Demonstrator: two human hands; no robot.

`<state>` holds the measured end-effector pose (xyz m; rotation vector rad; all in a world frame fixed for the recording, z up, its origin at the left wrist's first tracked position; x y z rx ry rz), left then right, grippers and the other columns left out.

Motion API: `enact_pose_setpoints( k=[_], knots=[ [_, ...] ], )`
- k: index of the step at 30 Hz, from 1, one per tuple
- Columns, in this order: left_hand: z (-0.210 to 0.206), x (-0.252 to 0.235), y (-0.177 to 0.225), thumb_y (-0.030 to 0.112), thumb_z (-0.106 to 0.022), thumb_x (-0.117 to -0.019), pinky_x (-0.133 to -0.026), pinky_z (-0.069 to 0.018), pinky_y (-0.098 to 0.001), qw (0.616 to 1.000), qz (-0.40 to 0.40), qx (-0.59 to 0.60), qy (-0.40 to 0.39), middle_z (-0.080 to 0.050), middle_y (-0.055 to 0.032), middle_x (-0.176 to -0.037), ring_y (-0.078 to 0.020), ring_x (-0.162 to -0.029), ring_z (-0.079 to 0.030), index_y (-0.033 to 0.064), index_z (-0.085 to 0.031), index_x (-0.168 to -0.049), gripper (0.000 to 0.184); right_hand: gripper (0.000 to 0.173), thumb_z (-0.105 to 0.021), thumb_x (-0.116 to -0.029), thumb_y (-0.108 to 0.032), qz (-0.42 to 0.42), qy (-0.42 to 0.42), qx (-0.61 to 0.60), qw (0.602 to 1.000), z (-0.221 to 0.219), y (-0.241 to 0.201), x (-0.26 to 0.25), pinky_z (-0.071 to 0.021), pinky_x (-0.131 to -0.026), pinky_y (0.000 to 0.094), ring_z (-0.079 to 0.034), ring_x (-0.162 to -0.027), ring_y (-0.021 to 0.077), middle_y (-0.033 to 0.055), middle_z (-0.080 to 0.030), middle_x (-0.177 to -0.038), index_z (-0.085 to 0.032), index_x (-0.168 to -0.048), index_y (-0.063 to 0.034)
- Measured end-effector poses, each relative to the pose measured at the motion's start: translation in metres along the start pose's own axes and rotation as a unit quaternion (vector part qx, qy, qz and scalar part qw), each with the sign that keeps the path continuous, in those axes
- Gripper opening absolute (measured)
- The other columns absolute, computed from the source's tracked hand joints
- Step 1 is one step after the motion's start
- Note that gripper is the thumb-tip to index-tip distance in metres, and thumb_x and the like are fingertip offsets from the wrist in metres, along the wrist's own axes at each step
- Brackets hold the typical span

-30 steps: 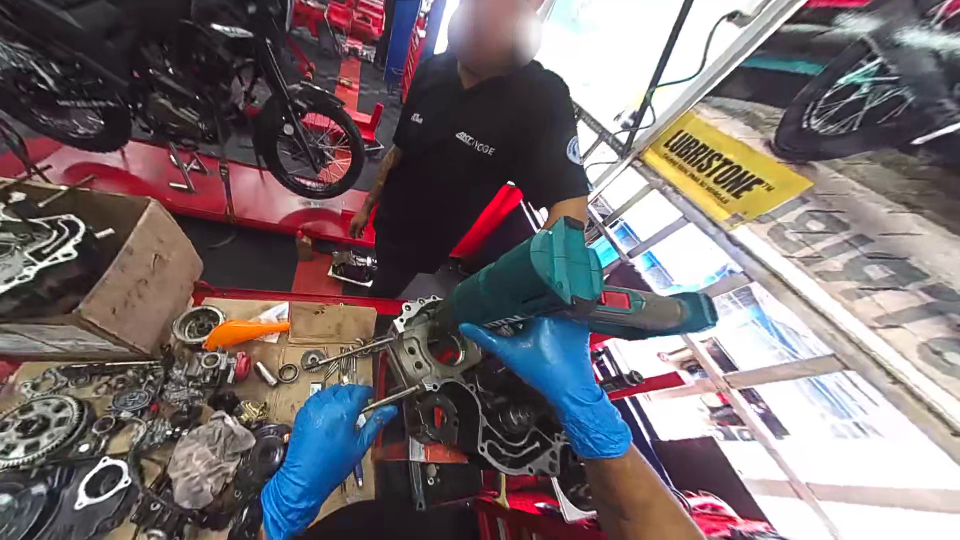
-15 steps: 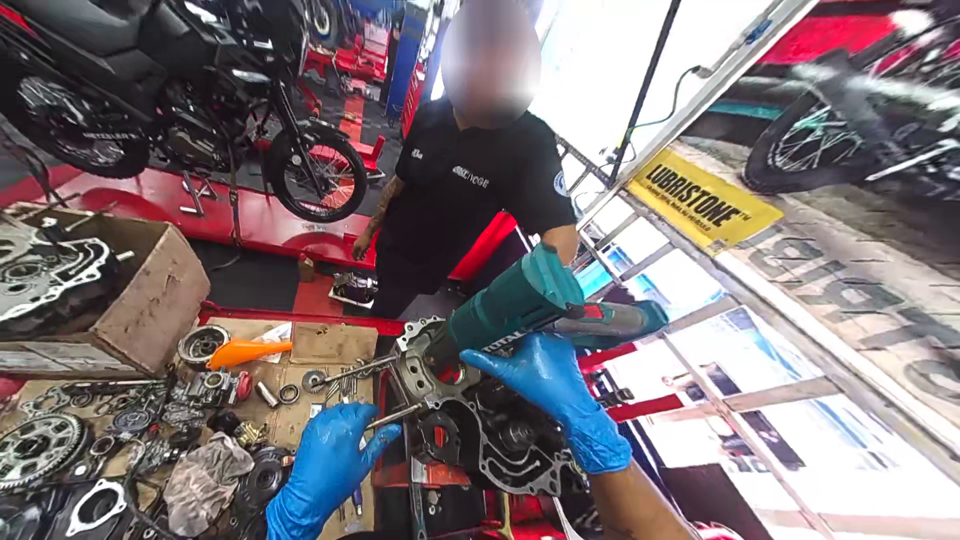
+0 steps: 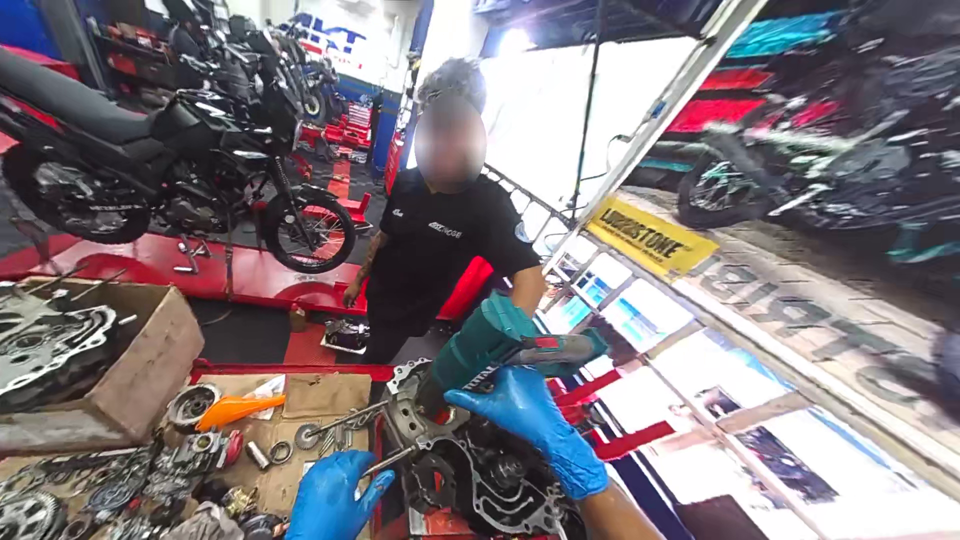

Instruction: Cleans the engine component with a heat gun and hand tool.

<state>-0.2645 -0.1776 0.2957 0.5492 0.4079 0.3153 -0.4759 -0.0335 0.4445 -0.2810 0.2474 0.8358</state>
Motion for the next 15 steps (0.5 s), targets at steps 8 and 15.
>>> enact_pose_setpoints(
  k=[8,15],
  knots=[
    [-0.0027,-0.0007,0.0012,0.05,-0.057,-0.1006,-0.088,-0.0568,-0.0579,0.999,0.003,0.011,-0.053,-0.076,-0.0159,-0.104,-0.0362,-0.1,-0.073,0.006,-0.076,-0.111,0.049,0.086,-0.063,-0.0673,-0.09,-0.008,0.005,-0.014,1.0,0.0005,0.001,0.0023,-0.0543,-0.085,0.055,-0.072,-0.094,0.0282,0.0112,-0.074,-0.089,-0.075,-0.089,-0.0079],
    [-0.0038,0.003,-0.0004,0.052,-0.056,-0.0981,-0.081,-0.0602,-0.0538,1.0,-0.02,-0.012,0.021,-0.077,-0.0111,-0.097,-0.0309,-0.095,-0.075,0.0098,-0.078,-0.105,0.048,0.097,-0.062,-0.0686,-0.091,-0.018,0.044,-0.009,0.999,-0.0002,0.0063,0.0039,-0.0522,-0.089,0.0619,-0.07,-0.106,0.0356,0.0193,-0.074,-0.104,-0.073,-0.107,-0.002]
  ],
)
Point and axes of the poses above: each hand's wrist, its own x-axis away from the middle knuckle, its own z-axis out of the back of the hand, y = z × x, the point moved 8 cm from there along -x, towards the middle knuckle
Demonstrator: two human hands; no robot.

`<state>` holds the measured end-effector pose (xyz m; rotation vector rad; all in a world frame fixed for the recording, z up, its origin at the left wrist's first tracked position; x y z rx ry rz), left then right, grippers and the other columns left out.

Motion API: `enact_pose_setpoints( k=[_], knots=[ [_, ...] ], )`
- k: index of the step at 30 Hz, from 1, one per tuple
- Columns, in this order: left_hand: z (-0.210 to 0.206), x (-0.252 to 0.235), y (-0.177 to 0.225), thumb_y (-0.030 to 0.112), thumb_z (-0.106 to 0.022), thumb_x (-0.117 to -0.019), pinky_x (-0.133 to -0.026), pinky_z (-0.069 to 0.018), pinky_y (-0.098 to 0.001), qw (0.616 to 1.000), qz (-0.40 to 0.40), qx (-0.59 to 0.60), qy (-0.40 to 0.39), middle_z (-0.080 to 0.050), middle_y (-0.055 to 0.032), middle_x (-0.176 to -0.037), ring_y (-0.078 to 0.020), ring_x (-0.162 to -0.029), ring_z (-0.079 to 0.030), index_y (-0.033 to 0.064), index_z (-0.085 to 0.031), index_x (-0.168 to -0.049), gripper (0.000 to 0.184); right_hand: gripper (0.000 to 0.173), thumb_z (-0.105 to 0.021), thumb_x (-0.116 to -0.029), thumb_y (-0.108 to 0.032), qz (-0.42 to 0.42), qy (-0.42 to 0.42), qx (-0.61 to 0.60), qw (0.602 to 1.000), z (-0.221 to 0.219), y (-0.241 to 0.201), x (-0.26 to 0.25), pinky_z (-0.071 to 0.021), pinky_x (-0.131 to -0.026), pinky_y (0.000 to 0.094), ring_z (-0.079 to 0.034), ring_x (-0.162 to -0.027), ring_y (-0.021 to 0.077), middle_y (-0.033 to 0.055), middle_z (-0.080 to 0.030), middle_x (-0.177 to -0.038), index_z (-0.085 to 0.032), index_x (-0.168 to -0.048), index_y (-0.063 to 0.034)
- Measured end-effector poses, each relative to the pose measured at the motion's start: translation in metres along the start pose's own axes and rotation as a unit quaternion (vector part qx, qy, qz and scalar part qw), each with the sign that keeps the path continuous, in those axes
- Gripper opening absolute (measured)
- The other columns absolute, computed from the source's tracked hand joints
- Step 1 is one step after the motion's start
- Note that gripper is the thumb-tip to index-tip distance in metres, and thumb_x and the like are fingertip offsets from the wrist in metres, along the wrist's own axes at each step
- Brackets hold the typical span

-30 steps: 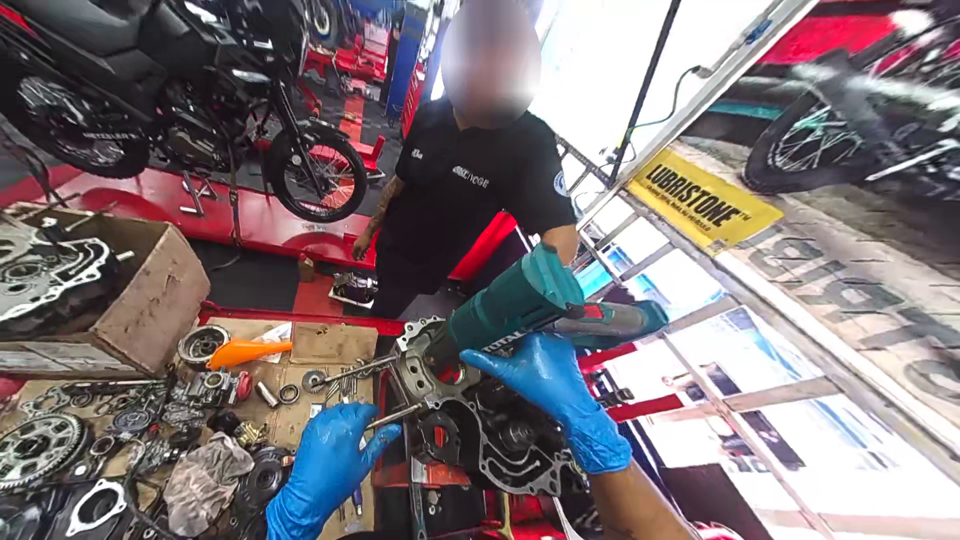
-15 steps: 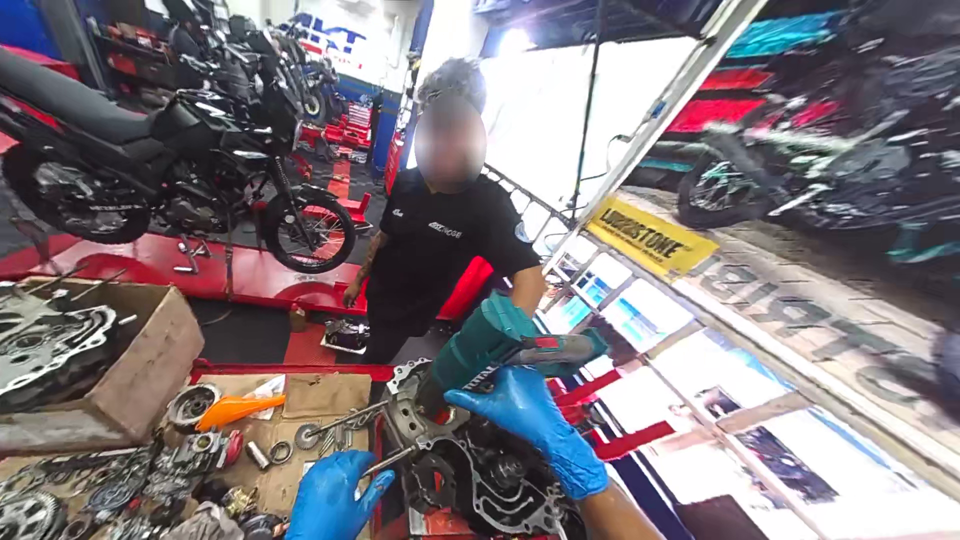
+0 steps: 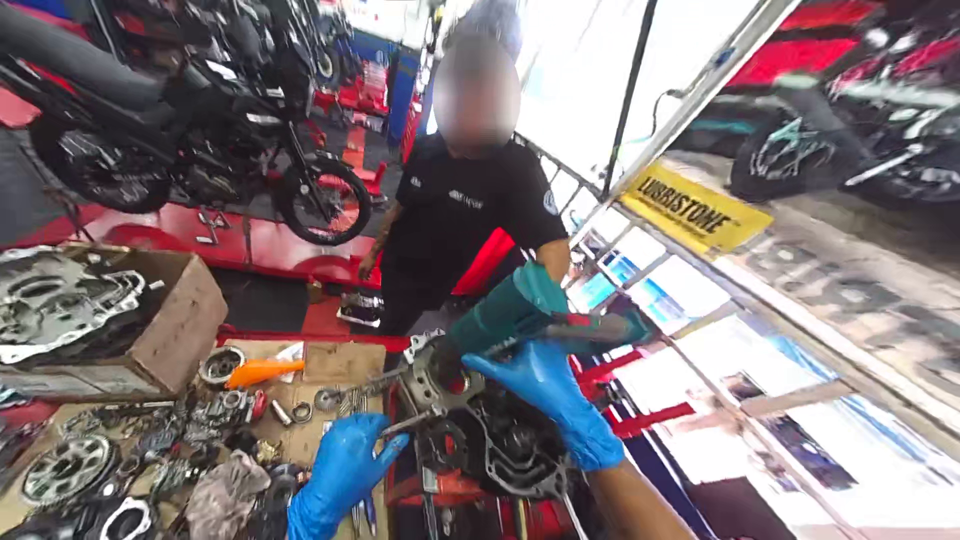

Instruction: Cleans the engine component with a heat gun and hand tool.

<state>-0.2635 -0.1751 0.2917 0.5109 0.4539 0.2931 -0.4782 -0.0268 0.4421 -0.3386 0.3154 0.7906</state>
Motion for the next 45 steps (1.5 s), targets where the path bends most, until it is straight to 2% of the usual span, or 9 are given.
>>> enact_pose_setpoints(
  k=[2,5,10,18,21,31,36,40,45],
  knots=[
    [-0.003,-0.001,-0.001,0.054,-0.052,-0.099,-0.08,-0.0599,-0.0541,1.0,-0.005,0.001,-0.005,-0.077,-0.0109,-0.098,-0.0312,-0.094,-0.075,0.0104,-0.078,-0.105,0.052,0.097,-0.062,-0.0707,-0.089,0.0,0.022,0.009,1.0,0.002,0.001,0.0,-0.048,-0.1,0.0611,-0.066,-0.116,0.0351,0.0199,-0.072,-0.114,-0.072,-0.112,-0.0025],
    [-0.002,-0.004,0.0,0.056,-0.049,-0.0993,-0.08,-0.0595,-0.0541,1.0,-0.006,-0.006,-0.005,-0.077,-0.0104,-0.097,-0.0313,-0.093,-0.075,0.0109,-0.078,-0.104,0.054,0.095,-0.059,-0.07,-0.091,0.005,0.056,0.053,0.997,0.008,-0.002,-0.003,-0.0496,-0.096,0.0602,-0.069,-0.11,0.0345,0.0184,-0.074,-0.107,-0.074,-0.102,-0.0034],
    [0.0,-0.001,-0.002,0.055,-0.05,-0.0998,-0.08,-0.0599,-0.0512,1.0,-0.008,-0.006,-0.003,-0.077,-0.0084,-0.096,-0.0289,-0.092,-0.075,0.012,-0.078,-0.104,0.052,0.099,-0.057,-0.0713,-0.092,0.008,0.062,0.089,0.994,0.009,-0.009,-0.001,-0.0429,-0.107,0.0605,-0.064,-0.121,0.0364,0.0203,-0.071,-0.118,-0.073,-0.112,-0.0029],
    [0.0,-0.002,-0.002,0.058,-0.049,-0.0997,-0.078,-0.0601,-0.0494,1.0,-0.012,-0.003,-0.003,-0.077,-0.0073,-0.094,-0.0275,-0.091,-0.075,0.0132,-0.078,-0.103,0.053,0.101,-0.051,-0.0696,-0.095,0.001,0.037,0.155,0.987,0.012,-0.014,-0.004,-0.0424,-0.104,0.0628,-0.063,-0.121,0.0391,0.0212,-0.071,-0.118,-0.073,-0.11,-0.005],
    [-0.001,-0.003,-0.002,0.058,-0.048,-0.0995,-0.077,-0.0599,-0.0489,1.0,-0.014,0.003,-0.002,-0.077,-0.0066,-0.093,-0.0268,-0.089,-0.075,0.0135,-0.078,-0.102,0.053,0.103,-0.051,-0.0684,-0.096,0.011,0.021,0.162,0.986,0.014,-0.012,-0.005,-0.0398,-0.108,0.0617,-0.061,-0.125,0.0379,0.0201,-0.07,-0.123,-0.072,-0.115,-0.0065],
    [0.001,-0.003,-0.001,0.055,-0.051,-0.0992,-0.077,-0.0604,-0.0471,0.999,-0.024,0.017,0.014,-0.077,-0.0059,-0.094,-0.0257,-0.09,-0.075,0.0136,-0.078,-0.103,0.05,0.107,-0.05,-0.0657,-0.099,0.009,-0.039,0.156,0.987,0.018,-0.004,-0.006,-0.0364,-0.111,0.0609,-0.058,-0.128,0.0366,0.0193,-0.069,-0.125,-0.072,-0.115,-0.0064],
    [0.001,-0.001,-0.001,0.056,-0.051,-0.0987,-0.077,-0.0602,-0.0486,1.0,-0.015,0.017,0.017,-0.077,-0.0063,-0.094,-0.0265,-0.09,-0.075,0.0135,-0.078,-0.102,0.051,0.106,-0.049,-0.065,-0.1,0.017,-0.06,0.142,0.988,0.017,-0.003,-0.003,-0.04,-0.107,0.0612,-0.061,-0.125,0.0362,0.0189,-0.071,-0.12,-0.073,-0.11,-0.0066],
    [0.001,-0.003,-0.001,0.056,-0.05,-0.0981,-0.076,-0.0608,-0.0477,1.0,-0.015,0.016,0.023,-0.077,-0.0059,-0.091,-0.0251,-0.089,-0.075,0.0135,-0.079,-0.101,0.051,0.1,-0.049,-0.0665,-0.099,0.027,-0.063,0.13,0.989,0.018,-0.008,-0.001,-0.0459,-0.099,0.0605,-0.066,-0.114,0.0361,0.0177,-0.074,-0.105,-0.074,-0.095,-0.0053],
    [0.002,-0.003,-0.001,0.055,-0.052,-0.0974,-0.076,-0.0607,-0.0482,1.0,-0.008,0.02,0.02,-0.077,-0.0058,-0.092,-0.0254,-0.088,-0.075,0.0128,-0.079,-0.1,0.051,0.095,-0.052,-0.0676,-0.097,0.024,-0.081,0.099,0.992,0.015,-0.013,0.004,-0.0495,-0.093,0.0587,-0.07,-0.103,0.0338,0.0149,-0.074,-0.093,-0.073,-0.088,-0.0063]
  ],
)
Point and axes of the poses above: each hand's wrist, its own x-axis away from the middle knuckle, its own z-axis out of the back of the hand, y = z × x, the point moved 8 cm from there along -x, towards the middle knuckle
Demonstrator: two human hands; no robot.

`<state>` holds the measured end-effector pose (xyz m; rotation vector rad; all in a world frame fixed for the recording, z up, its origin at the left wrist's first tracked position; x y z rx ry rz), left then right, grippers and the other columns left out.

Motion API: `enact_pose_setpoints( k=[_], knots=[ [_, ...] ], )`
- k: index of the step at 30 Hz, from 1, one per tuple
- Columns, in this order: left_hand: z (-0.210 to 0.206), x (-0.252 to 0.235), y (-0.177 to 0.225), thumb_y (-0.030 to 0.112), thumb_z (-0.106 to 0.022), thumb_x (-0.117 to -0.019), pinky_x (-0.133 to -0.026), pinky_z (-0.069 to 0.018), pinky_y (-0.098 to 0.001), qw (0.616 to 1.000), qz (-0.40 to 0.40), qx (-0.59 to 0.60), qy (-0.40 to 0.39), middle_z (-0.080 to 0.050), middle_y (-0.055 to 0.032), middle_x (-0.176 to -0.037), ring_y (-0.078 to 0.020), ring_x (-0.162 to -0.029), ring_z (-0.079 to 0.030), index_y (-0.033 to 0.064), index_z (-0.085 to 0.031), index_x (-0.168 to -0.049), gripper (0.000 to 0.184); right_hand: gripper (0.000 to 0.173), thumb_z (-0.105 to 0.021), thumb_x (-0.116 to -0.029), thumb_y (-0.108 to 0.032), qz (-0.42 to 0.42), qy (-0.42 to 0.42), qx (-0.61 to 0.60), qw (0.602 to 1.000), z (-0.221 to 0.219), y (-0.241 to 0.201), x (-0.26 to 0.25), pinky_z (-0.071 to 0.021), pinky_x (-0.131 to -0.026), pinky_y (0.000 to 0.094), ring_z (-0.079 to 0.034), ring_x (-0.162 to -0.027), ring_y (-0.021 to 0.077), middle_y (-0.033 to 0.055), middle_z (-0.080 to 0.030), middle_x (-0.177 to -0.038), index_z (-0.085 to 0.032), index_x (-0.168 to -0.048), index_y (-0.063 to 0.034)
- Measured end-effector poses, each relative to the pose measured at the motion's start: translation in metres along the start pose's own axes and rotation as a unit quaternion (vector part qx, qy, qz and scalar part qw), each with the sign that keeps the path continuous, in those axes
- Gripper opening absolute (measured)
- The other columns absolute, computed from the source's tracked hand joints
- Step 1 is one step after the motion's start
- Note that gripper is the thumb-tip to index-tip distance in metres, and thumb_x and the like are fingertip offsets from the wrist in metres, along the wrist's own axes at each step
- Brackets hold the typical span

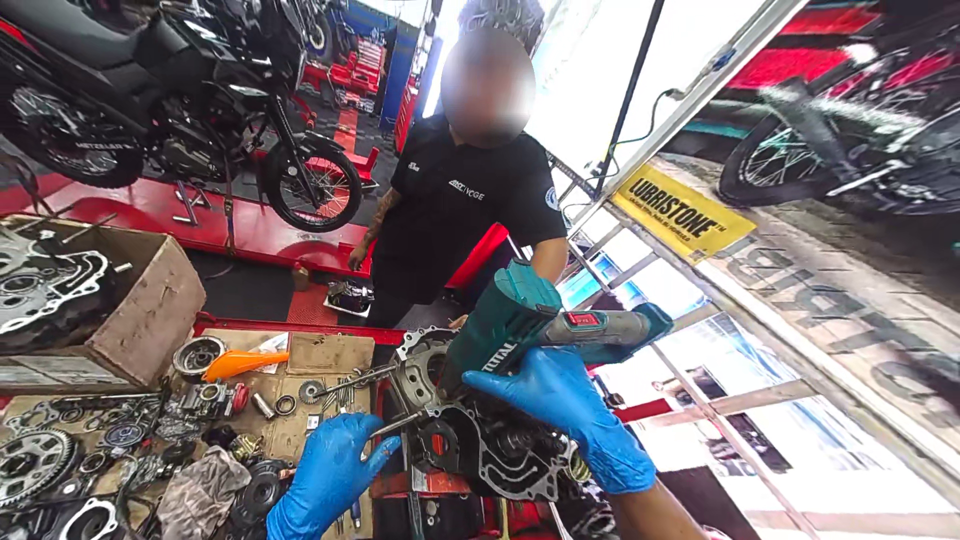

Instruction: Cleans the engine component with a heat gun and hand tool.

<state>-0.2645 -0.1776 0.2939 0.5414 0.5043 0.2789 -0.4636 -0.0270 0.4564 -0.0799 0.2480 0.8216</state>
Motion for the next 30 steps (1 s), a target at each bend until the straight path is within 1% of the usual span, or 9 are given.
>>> enact_pose_setpoints(
  k=[7,9,10,11,14,17,22,26,30],
  knots=[
    [-0.001,0.001,-0.001,0.054,-0.053,-0.0968,-0.079,-0.0609,-0.0481,1.0,0.001,-0.008,-0.001,-0.078,-0.006,-0.093,-0.0255,-0.09,-0.076,0.0129,-0.079,-0.101,0.049,0.092,-0.054,-0.0677,-0.096,0.003,-0.011,-0.042,0.999,-0.009,-0.009,0.0,-0.0498,-0.093,0.0567,-0.07,-0.102,0.0286,0.0103,-0.074,-0.093,-0.074,-0.091,-0.0092],
    [0.003,-0.006,0.005,0.052,-0.052,-0.0992,-0.085,-0.059,-0.0514,0.999,0.016,0.002,-0.05,-0.077,-0.0099,-0.1,-0.0298,-0.097,-0.075,0.0105,-0.078,-0.107,0.05,0.09,-0.056,-0.0685,-0.094,0.017,0.015,-0.047,0.999,-0.002,-0.011,-0.002,-0.0499,-0.091,0.0575,-0.07,-0.1,0.0301,0.0116,-0.074,-0.092,-0.073,-0.089,-0.0082],
    [0.005,-0.009,0.009,0.049,-0.05,-0.1028,-0.094,-0.0541,-0.0558,0.993,0.036,0.025,-0.106,-0.076,-0.0152,-0.11,-0.0352,-0.107,-0.072,0.0071,-0.076,-0.115,0.051,0.089,-0.059,-0.0693,-0.091,0.024,0.027,-0.051,0.998,0.002,-0.011,-0.001,-0.0512,-0.088,0.0606,-0.071,-0.098,0.0333,0.0145,-0.074,-0.091,-0.073,-0.09,-0.0053],
    [0.005,-0.005,0.009,0.049,-0.048,-0.1043,-0.095,-0.0528,-0.0563,0.991,0.041,0.028,-0.126,-0.075,-0.0158,-0.112,-0.0354,-0.109,-0.071,0.0074,-0.075,-0.118,0.052,0.09,-0.061,-0.07,-0.089,0.024,0.023,-0.06,0.998,-0.001,-0.013,0.002,-0.0506,-0.086,0.0637,-0.07,-0.097,0.0372,0.0182,-0.073,-0.091,-0.073,-0.091,-0.0022],
    [0.001,0.002,0.0,0.05,-0.054,-0.1019,-0.083,-0.0589,-0.0496,0.999,0.0,0.019,-0.045,-0.076,-0.0099,-0.098,-0.0277,-0.095,-0.074,0.0097,-0.076,-0.106,0.046,0.1,-0.06,-0.0702,-0.091,0.032,0.001,-0.068,0.997,-0.01,-0.019,-0.004,-0.0477,-0.09,0.0694,-0.067,-0.107,0.0444,0.0261,-0.071,-0.104,-0.071,-0.108,0.0012],
    [-0.001,-0.001,-0.002,0.048,-0.055,-0.1011,-0.085,-0.0579,-0.0492,0.998,0.005,0.017,-0.054,-0.076,-0.0101,-0.099,-0.028,-0.096,-0.073,0.0088,-0.076,-0.107,0.045,0.109,-0.056,-0.0684,-0.094,0.031,-0.016,-0.064,0.997,-0.014,-0.019,-0.012,-0.0419,-0.099,0.0712,-0.061,-0.12,0.0483,0.03,-0.068,-0.118,-0.067,-0.12,0.0017],
    [0.0,0.0,0.001,0.048,-0.056,-0.1007,-0.087,-0.0576,-0.0526,0.998,0.009,0.035,-0.052,-0.076,-0.0119,-0.102,-0.0313,-0.099,-0.073,0.0087,-0.076,-0.109,0.045,0.093,-0.062,-0.0716,-0.088,0.029,-0.032,-0.073,0.996,-0.01,-0.024,-0.018,-0.0476,-0.093,0.0669,-0.067,-0.107,0.0406,0.0212,-0.072,-0.103,-0.072,-0.108,-0.0029],
    [-0.003,-0.001,0.001,0.053,-0.051,-0.1001,-0.079,-0.0587,-0.0556,0.999,-0.007,0.029,-0.022,-0.076,-0.0115,-0.098,-0.0325,-0.093,-0.074,0.0098,-0.077,-0.106,0.051,0.084,-0.062,-0.0725,-0.087,0.019,-0.01,-0.068,0.997,-0.007,-0.022,-0.027,-0.0492,-0.095,0.0595,-0.069,-0.103,0.03,0.0114,-0.074,-0.098,-0.075,-0.1,-0.0089],
    [-0.002,0.001,-0.002,0.055,-0.049,-0.0999,-0.078,-0.0593,-0.0533,1.0,-0.003,0.011,-0.016,-0.076,-0.0104,-0.096,-0.0309,-0.092,-0.074,0.0105,-0.077,-0.105,0.053,0.093,-0.059,-0.0733,-0.089,0.003,-0.01,-0.042,0.999,-0.012,-0.016,-0.037,-0.0457,-0.101,0.0621,-0.067,-0.111,0.0353,0.0172,-0.073,-0.107,-0.074,-0.108,-0.0042]
  ],
)
Point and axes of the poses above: each hand's wrist, its own x-axis away from the middle knuckle, its own z-axis out of the back of the hand, y = z × x, the point moved 8 cm from there along -x, towards the middle knuckle
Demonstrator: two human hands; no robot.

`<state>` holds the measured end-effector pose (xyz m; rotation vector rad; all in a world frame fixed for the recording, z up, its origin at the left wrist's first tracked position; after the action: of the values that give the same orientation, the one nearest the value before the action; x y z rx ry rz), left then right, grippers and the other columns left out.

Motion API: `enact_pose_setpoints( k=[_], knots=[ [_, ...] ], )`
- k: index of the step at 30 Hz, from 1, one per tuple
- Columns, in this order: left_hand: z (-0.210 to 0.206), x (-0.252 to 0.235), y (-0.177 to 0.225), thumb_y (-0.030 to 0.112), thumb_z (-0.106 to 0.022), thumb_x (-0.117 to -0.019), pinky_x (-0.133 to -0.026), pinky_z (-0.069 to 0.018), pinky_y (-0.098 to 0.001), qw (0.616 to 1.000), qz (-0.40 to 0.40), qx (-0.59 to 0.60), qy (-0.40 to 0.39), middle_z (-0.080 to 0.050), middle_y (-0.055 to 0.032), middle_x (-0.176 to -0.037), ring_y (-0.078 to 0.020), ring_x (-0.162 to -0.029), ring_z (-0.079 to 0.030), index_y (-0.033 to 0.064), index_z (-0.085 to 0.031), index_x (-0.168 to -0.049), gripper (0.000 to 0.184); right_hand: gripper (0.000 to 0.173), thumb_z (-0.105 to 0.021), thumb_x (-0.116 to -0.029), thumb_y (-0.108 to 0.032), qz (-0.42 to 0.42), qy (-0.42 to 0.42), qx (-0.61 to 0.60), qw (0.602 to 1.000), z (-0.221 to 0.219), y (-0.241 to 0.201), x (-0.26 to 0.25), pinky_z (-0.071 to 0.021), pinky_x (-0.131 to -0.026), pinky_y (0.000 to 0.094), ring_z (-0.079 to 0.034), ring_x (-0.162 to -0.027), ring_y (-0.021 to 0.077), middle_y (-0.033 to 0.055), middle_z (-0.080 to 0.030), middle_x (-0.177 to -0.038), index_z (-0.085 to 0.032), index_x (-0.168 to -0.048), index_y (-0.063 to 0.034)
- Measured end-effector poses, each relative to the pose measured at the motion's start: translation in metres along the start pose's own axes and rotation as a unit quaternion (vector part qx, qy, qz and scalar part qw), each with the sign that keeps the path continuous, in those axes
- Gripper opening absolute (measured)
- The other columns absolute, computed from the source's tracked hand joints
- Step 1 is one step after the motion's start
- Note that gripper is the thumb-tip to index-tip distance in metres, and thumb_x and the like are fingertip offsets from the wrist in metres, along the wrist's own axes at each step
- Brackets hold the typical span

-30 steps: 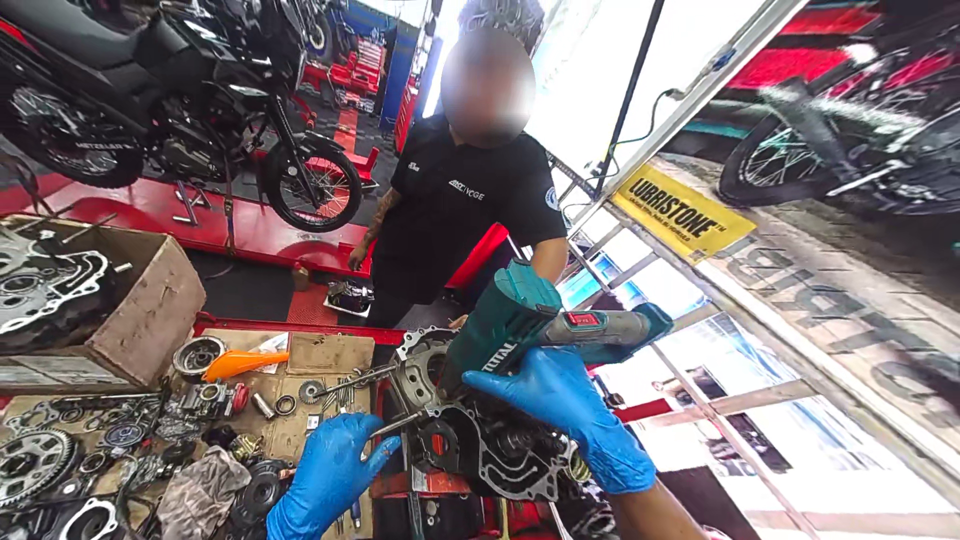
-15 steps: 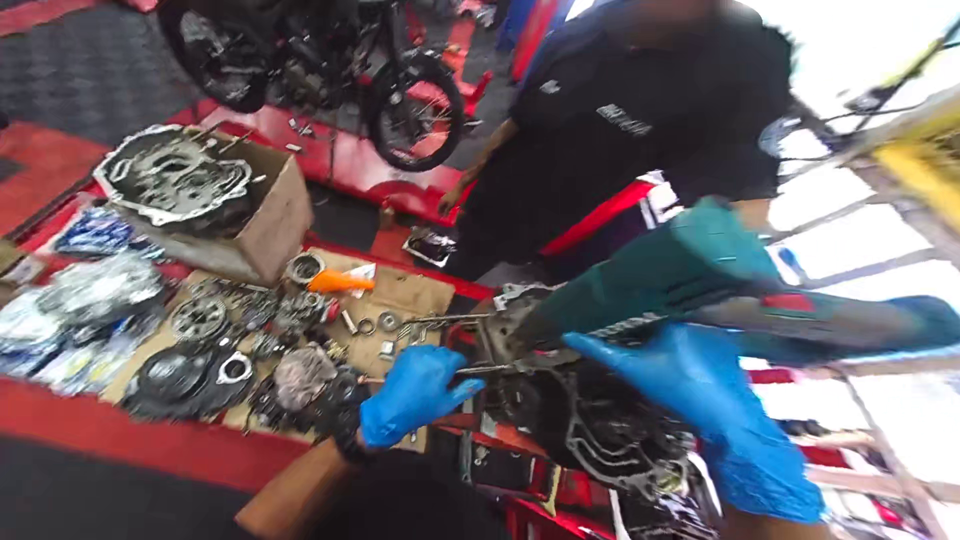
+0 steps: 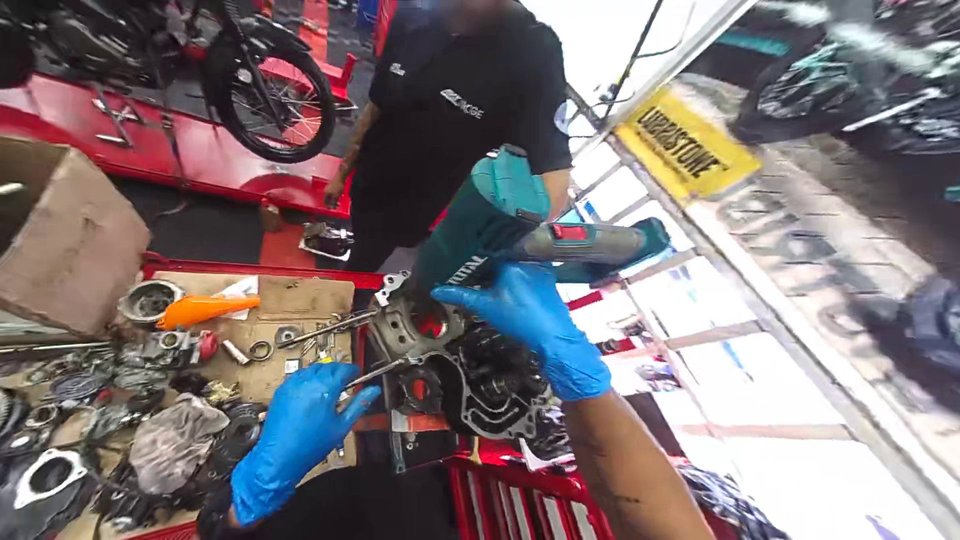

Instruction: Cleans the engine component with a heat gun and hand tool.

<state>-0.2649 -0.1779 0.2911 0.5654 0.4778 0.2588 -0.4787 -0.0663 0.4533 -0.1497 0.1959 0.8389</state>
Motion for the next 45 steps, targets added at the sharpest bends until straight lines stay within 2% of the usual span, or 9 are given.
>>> enact_pose_setpoints(
  k=[2,5,11,16,22,25,35,43,45],
  knots=[
    [0.002,0.001,0.001,0.052,-0.052,-0.1004,-0.081,-0.0589,-0.0535,1.0,0.002,0.008,-0.012,-0.077,-0.011,-0.098,-0.0313,-0.095,-0.074,0.0102,-0.077,-0.107,0.049,0.097,-0.057,-0.0738,-0.09,-0.011,-0.003,0.013,1.0,-0.002,0.005,-0.001,-0.0446,-0.101,0.0652,-0.065,-0.115,0.0398,0.0209,-0.072,-0.112,-0.071,-0.114,-0.0024],
    [0.002,0.0,0.0,0.051,-0.056,-0.0994,-0.081,-0.0595,-0.0516,1.0,0.0,0.003,-0.008,-0.077,-0.0096,-0.098,-0.0299,-0.094,-0.074,0.011,-0.077,-0.106,0.046,0.103,-0.051,-0.073,-0.094,-0.034,-0.021,0.041,0.998,-0.004,0.014,-0.002,-0.0429,-0.1,0.0686,-0.064,-0.114,0.0448,0.0254,-0.071,-0.108,-0.071,-0.11,0.0012],
    [0.0,-0.001,0.001,0.055,-0.051,-0.0986,-0.075,-0.0602,-0.0495,1.0,-0.013,-0.002,0.009,-0.077,-0.0069,-0.092,-0.0263,-0.088,-0.075,0.013,-0.078,-0.103,0.05,0.099,-0.052,-0.0734,-0.093,-0.059,-0.026,0.065,0.996,0.006,0.022,0.005,-0.0419,-0.103,0.0663,-0.064,-0.117,0.0421,0.0222,-0.072,-0.111,-0.073,-0.107,-0.0027],
    [-0.001,0.0,0.0,0.055,-0.052,-0.098,-0.078,-0.0607,-0.0501,1.0,-0.004,-0.005,-0.005,-0.077,-0.0072,-0.093,-0.027,-0.09,-0.075,0.0127,-0.079,-0.104,0.05,0.099,-0.054,-0.0722,-0.093,-0.039,0.008,0.078,0.996,0.011,0.022,0.012,-0.0368,-0.111,0.0632,-0.057,-0.129,0.0391,0.0209,-0.068,-0.126,-0.073,-0.114,-0.0047],
    [0.0,0.001,0.0,0.053,-0.055,-0.0979,-0.08,-0.0606,-0.0485,1.0,0.001,-0.005,-0.008,-0.077,-0.0062,-0.094,-0.0252,-0.091,-0.075,0.0127,-0.079,-0.104,0.047,0.1,-0.053,-0.0698,-0.095,-0.023,0.004,0.099,0.995,0.014,0.024,0.021,-0.0434,-0.103,0.0635,-0.063,-0.12,0.0407,0.0215,-0.072,-0.114,-0.074,-0.104,-0.0034],
    [-0.003,-0.002,0.002,0.054,-0.052,-0.0984,-0.081,-0.0601,-0.0512,1.0,0.0,0.0,-0.02,-0.078,-0.0075,-0.096,-0.0277,-0.092,-0.075,0.0119,-0.079,-0.105,0.05,0.101,-0.052,-0.0701,-0.095,-0.03,-0.018,0.095,0.995,0.016,0.029,0.027,-0.0391,-0.11,0.0618,-0.059,-0.127,0.038,0.0193,-0.069,-0.123,-0.074,-0.111,-0.0054],
    [-0.001,-0.002,0.002,0.052,-0.055,-0.098,-0.082,-0.06,-0.0508,1.0,0.009,-0.002,-0.024,-0.078,-0.0081,-0.098,-0.0279,-0.094,-0.075,0.0118,-0.079,-0.106,0.047,0.098,-0.054,-0.0688,-0.095,0.001,-0.044,0.079,0.996,0.02,0.025,0.032,-0.0437,-0.105,0.0591,-0.063,-0.12,0.0353,0.017,-0.072,-0.114,-0.074,-0.103,-0.0059],
    [0.001,-0.002,0.003,0.051,-0.056,-0.0977,-0.081,-0.0597,-0.0522,1.0,0.004,0.0,-0.017,-0.077,-0.009,-0.097,-0.0289,-0.094,-0.075,0.0109,-0.079,-0.105,0.047,0.099,-0.056,-0.0687,-0.094,0.038,-0.03,0.023,0.999,0.019,0.012,0.037,-0.0407,-0.109,0.059,-0.061,-0.125,0.0323,0.0148,-0.071,-0.122,-0.073,-0.114,-0.0081],
    [0.002,-0.003,0.003,0.05,-0.057,-0.0976,-0.08,-0.0601,-0.0508,1.0,-0.002,-0.001,-0.013,-0.077,-0.0084,-0.096,-0.0279,-0.092,-0.075,0.0112,-0.078,-0.104,0.045,0.097,-0.056,-0.0687,-0.094,0.046,-0.026,0.021,0.998,0.018,0.01,0.037,-0.0472,-0.099,0.0615,-0.066,-0.114,0.0346,0.016,-0.073,-0.11,-0.074,-0.106,-0.0065]
  ],
)
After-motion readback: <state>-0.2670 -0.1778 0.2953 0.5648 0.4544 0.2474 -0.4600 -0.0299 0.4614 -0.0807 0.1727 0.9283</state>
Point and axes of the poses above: each hand's wrist, its own x-axis away from the middle knuckle, its own z-axis out of the back of the hand, y = z × x, the point moved 8 cm from there along -x, towards the middle knuckle
